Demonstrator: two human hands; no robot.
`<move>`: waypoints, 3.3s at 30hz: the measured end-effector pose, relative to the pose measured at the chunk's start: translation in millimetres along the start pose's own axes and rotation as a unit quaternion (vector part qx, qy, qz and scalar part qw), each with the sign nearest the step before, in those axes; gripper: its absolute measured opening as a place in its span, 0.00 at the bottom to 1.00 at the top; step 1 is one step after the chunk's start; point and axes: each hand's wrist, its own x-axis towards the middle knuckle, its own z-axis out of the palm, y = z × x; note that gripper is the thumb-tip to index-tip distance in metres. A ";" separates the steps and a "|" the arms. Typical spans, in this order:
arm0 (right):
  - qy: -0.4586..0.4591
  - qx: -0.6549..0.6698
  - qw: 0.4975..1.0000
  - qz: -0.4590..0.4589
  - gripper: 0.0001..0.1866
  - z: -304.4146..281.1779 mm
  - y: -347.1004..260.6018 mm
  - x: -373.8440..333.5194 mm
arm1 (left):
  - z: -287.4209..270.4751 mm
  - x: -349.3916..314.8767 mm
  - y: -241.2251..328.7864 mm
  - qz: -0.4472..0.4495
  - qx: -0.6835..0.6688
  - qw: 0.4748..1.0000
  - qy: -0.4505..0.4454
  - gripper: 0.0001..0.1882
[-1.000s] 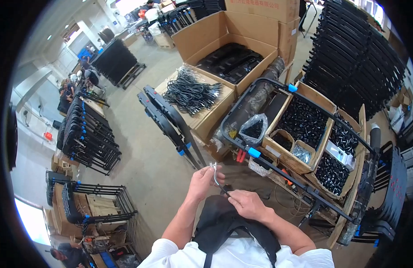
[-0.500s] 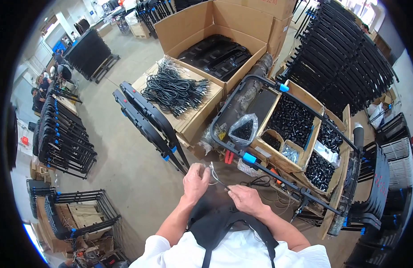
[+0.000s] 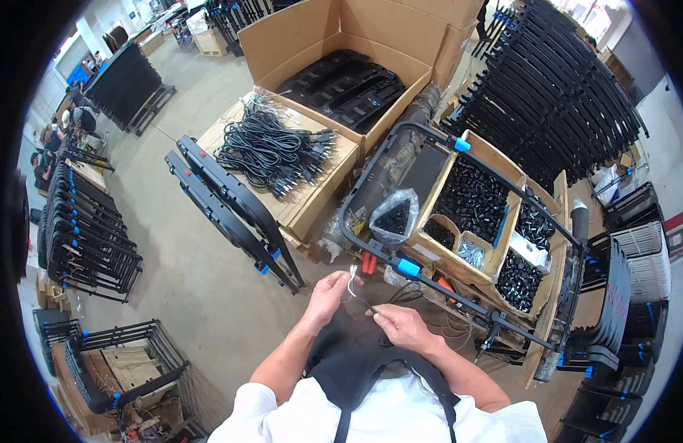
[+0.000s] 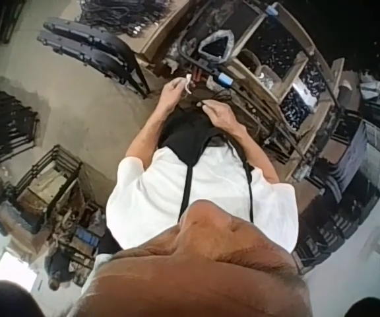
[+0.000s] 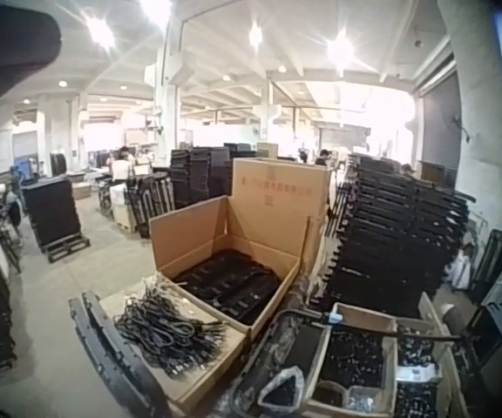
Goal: Connect electrical wiring and secure plastic casing components using a screwdriver in a manufacturing setting.
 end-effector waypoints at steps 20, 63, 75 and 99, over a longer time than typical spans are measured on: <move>-0.054 0.192 0.947 0.253 0.18 25.0 58.0 7.4 | -26.7 61.1 -24.4 -0.109 -0.115 0.976 -0.149 0.15; 0.054 0.261 0.916 0.300 0.18 88.1 81.8 51.4 | -10.1 110.5 -16.1 -0.168 0.007 0.986 -0.006 0.12; 0.076 0.326 0.880 0.336 0.17 106.2 74.4 59.7 | -12.4 111.6 -14.9 -0.158 0.059 0.986 0.014 0.10; 0.111 0.303 0.897 0.300 0.18 92.9 63.9 129.3 | -67.3 30.6 -41.8 -0.005 0.247 0.947 -0.204 0.16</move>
